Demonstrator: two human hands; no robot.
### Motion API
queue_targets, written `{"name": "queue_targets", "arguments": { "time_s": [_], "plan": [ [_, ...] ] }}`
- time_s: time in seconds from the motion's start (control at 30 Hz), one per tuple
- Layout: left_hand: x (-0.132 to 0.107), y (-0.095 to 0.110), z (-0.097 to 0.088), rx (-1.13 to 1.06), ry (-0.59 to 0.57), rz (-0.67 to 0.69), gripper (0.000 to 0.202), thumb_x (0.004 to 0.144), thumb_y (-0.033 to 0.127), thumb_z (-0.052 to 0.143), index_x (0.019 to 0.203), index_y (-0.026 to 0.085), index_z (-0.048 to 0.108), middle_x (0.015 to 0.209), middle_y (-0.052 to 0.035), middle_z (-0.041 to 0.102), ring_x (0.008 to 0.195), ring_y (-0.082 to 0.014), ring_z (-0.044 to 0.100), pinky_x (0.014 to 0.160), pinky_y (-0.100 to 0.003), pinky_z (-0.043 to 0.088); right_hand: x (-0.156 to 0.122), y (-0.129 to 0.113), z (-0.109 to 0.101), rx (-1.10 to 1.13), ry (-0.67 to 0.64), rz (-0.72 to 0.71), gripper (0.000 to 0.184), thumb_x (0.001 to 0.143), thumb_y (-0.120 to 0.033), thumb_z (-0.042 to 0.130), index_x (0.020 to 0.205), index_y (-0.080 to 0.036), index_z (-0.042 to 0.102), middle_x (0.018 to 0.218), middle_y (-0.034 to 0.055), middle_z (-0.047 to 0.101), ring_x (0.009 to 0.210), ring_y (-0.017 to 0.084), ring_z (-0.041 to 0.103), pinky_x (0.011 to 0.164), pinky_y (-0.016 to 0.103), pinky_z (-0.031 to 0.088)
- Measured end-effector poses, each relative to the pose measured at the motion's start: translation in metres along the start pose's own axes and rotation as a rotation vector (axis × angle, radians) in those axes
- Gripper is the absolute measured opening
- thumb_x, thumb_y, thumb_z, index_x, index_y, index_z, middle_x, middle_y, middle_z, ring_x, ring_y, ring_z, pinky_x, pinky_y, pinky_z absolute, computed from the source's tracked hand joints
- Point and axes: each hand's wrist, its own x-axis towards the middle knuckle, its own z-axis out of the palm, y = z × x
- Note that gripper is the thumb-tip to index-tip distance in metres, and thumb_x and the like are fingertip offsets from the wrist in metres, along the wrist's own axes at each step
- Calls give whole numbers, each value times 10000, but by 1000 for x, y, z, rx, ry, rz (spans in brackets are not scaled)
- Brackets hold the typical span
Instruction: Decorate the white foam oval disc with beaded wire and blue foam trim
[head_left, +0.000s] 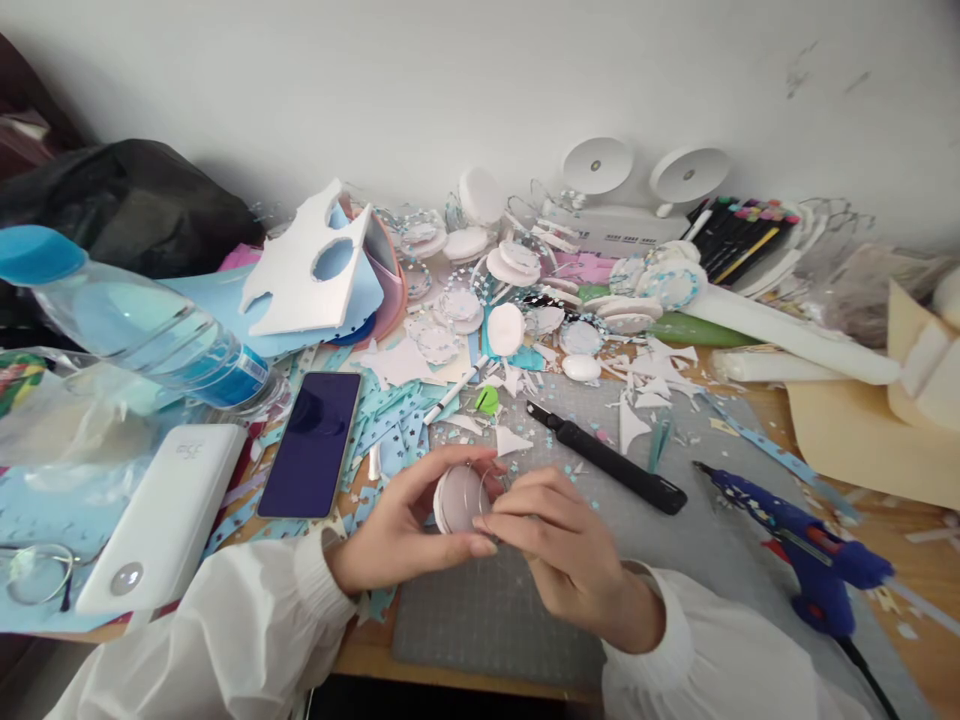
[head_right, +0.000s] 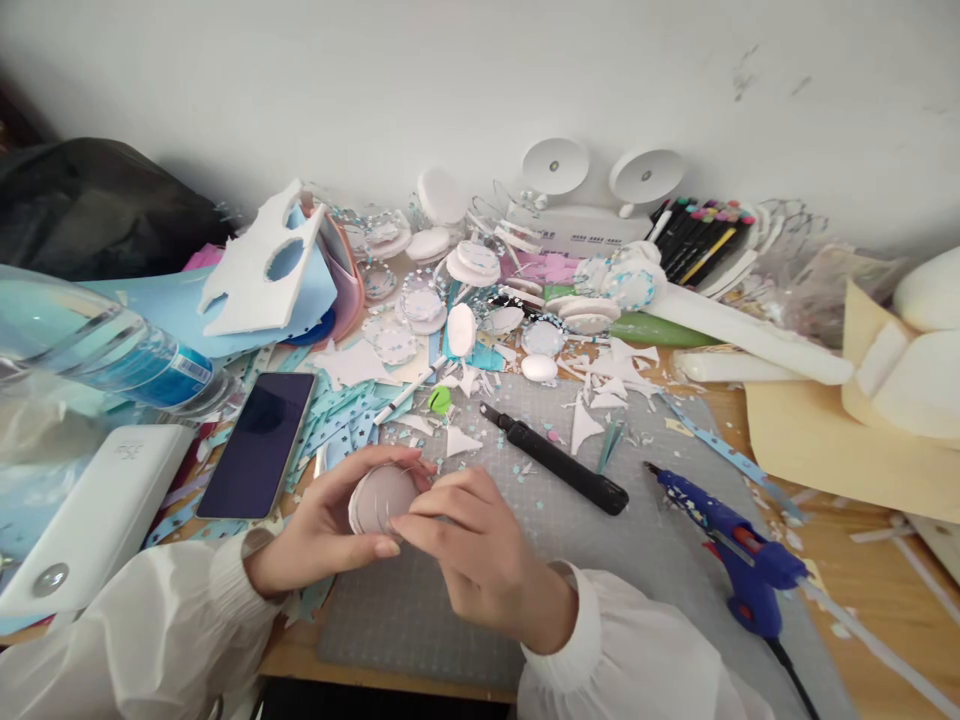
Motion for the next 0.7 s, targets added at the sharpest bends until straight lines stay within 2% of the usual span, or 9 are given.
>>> {"name": "queue_targets", "arguments": {
  "time_s": [0.3,0.7],
  "plan": [
    [1,3,-1,-30,-35,-15,602,758,212,813,1312,289,591,1174,-63,666,1078,-219,647,970,-329,523,2,0,1,10,-30,-33,257,970,-99,429,1064,-151,663,868,65,707,845,174,563,752,308,533],
    [-1,-2,-2,-72,-31,51,599,711,143,842,1250,249,603,1204,-97,657,1108,-251,643,980,-402,518,2,1,-2,59,-50,-9,242,921,-52,472,1007,-172,664,856,55,707,869,181,571,792,336,527]
  ]
}}
